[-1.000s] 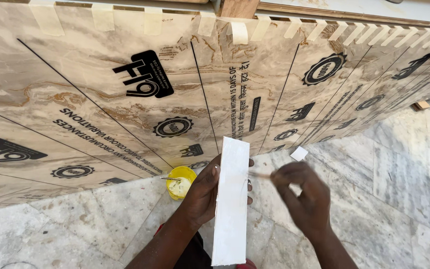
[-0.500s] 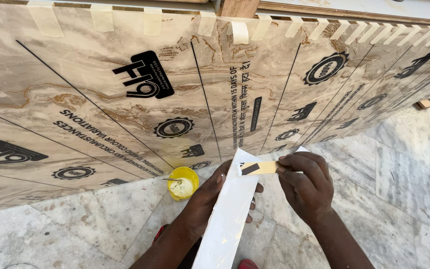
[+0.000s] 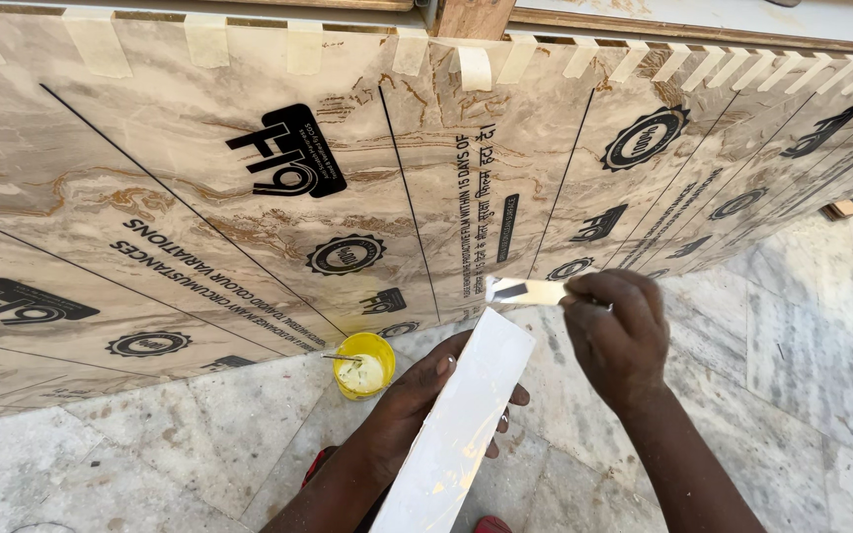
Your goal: The person applies white adhesive to a rectangular wooden strip using a small brush. They then press the glued strip into a vertical slot on a wooden cabinet frame to secure it in place.
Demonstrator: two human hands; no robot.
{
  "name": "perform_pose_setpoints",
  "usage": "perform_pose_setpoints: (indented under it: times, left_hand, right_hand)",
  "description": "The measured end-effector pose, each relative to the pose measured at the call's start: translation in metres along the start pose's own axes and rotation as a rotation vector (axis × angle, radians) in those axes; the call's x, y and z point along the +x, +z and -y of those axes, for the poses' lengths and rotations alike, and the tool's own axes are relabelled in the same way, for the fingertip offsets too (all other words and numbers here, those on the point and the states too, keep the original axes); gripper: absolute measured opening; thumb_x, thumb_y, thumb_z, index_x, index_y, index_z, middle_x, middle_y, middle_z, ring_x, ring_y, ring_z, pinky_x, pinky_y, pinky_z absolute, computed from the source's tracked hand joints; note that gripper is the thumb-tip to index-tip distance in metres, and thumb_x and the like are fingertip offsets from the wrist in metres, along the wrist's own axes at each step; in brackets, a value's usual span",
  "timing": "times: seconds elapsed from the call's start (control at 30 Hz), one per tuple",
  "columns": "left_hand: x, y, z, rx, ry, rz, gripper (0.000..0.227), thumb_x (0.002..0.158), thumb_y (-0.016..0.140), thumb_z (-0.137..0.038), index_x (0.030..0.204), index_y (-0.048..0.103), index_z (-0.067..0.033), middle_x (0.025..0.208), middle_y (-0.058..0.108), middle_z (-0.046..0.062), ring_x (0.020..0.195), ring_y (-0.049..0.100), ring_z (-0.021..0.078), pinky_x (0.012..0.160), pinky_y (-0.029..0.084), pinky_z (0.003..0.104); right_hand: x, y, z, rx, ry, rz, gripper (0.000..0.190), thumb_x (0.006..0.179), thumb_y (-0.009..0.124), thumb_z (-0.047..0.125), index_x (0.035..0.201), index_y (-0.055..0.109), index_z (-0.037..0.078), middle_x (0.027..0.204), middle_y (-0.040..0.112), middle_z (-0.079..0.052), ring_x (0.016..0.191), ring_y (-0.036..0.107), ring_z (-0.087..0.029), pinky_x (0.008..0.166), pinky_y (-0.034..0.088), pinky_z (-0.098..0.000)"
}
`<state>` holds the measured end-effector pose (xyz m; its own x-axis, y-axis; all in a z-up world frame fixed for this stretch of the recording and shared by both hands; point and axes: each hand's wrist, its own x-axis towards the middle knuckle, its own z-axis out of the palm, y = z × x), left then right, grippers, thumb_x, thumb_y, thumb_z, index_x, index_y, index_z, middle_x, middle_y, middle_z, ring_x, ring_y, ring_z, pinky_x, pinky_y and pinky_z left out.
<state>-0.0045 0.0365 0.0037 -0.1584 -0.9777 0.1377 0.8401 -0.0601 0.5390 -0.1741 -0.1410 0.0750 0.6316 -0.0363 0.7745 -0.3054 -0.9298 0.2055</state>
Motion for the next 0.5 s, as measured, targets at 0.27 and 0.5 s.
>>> perform_pose_setpoints:
  times: [0.27,0.5]
  left_hand:
    - [0.002,-0.009,0.002,-0.063,0.010,0.024,0.080,0.101,0.057,-0.056,0.161,0.034,-0.0088,0.128,0.064,0.026,0.098,0.069,0.0233,0.080,0.061,0.037]
    - [0.003,-0.010,0.000,-0.054,-0.068,0.001,0.075,0.102,0.052,-0.057,0.156,0.039,-0.0061,0.127,0.066,0.029,0.099,0.070,0.0241,0.080,0.062,0.039]
  right_hand:
    - [-0.013,-0.024,0.013,0.126,-0.114,0.033,0.025,0.081,0.085,-0.001,0.086,0.061,0.005,0.104,0.070,-0.010,0.100,0.066,-0.026,0.078,0.057,-0.0350]
    - [-0.001,-0.029,0.011,0.106,-0.190,0.097,0.020,0.079,0.084,0.002,0.088,0.066,0.005,0.106,0.071,-0.010,0.102,0.065,-0.028,0.080,0.058,-0.0381]
